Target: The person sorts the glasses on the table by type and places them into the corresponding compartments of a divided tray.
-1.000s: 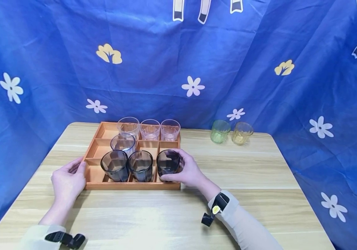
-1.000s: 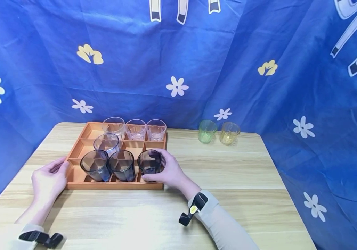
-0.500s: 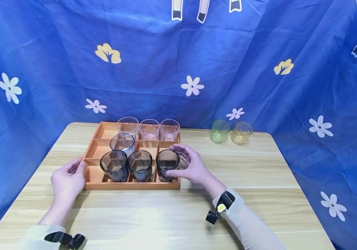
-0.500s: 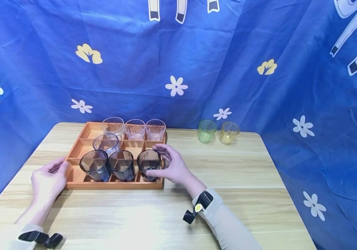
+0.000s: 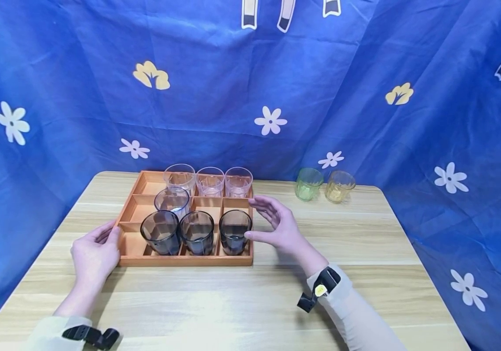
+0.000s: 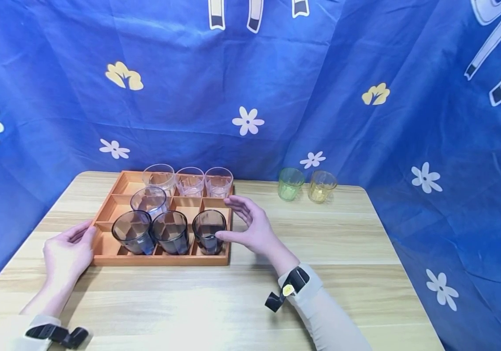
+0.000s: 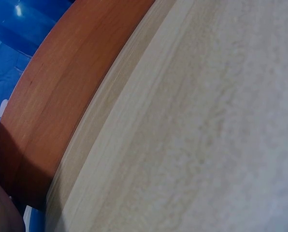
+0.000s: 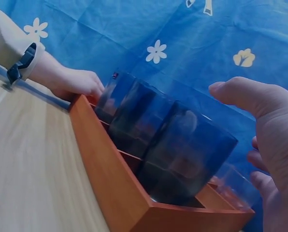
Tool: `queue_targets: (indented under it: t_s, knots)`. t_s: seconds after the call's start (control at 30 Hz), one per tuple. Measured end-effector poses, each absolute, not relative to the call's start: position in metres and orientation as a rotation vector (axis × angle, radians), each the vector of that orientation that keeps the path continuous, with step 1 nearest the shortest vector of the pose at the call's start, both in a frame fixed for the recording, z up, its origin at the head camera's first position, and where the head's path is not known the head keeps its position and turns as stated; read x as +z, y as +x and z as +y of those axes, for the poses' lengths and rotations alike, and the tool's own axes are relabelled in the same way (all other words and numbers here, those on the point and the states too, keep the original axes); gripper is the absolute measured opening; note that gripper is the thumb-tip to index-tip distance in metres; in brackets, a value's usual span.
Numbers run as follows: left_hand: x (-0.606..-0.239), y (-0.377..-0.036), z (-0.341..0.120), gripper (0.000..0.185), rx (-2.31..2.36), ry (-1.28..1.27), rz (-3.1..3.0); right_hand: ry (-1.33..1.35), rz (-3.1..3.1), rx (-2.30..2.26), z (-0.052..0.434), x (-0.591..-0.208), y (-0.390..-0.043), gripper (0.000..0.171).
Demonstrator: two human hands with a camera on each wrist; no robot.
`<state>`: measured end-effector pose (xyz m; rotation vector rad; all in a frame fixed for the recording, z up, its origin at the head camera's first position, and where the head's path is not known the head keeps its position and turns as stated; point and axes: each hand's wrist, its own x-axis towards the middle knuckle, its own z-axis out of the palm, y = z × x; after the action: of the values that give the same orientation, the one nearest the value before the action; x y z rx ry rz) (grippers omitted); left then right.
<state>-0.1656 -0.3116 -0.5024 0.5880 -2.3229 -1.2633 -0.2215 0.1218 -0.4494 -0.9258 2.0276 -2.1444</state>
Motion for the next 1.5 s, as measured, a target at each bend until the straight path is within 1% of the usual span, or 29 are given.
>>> queue_targets:
  t_s: [0.27, 0.77, 1.1, 1.33, 1.5]
  knots:
    - [-0.504, -0.166, -0.313, 0.035, -1.268, 0.606, -2.327, -0.868, 2.050, -2.247, 0.139, -0.448, -0.231, 0.080]
    - [-0.507, -0.164, -0.316, 0.034, -1.272, 0.601, -2.312, -0.572, 2.295, -2.384, 0.185, -0.458, -0.256, 0.069]
    - [-0.507, -0.165, -0.316, 0.035, -1.287, 0.621, -2.319, -0.429, 2.438, -2.449, 0.215, -0.464, -0.276, 0.073]
    - [-0.505, -0.166, -0.314, 0.036, -1.279, 0.630, -2.336, -0.300, 2.533, -2.425, 0.227, -0.464, -0.285, 0.072]
    - [-0.504, -0.166, -0.313, 0.036, -1.282, 0.612, -2.334, -0.257, 2.565, -2.436, 0.236, -0.470, -0.294, 0.073]
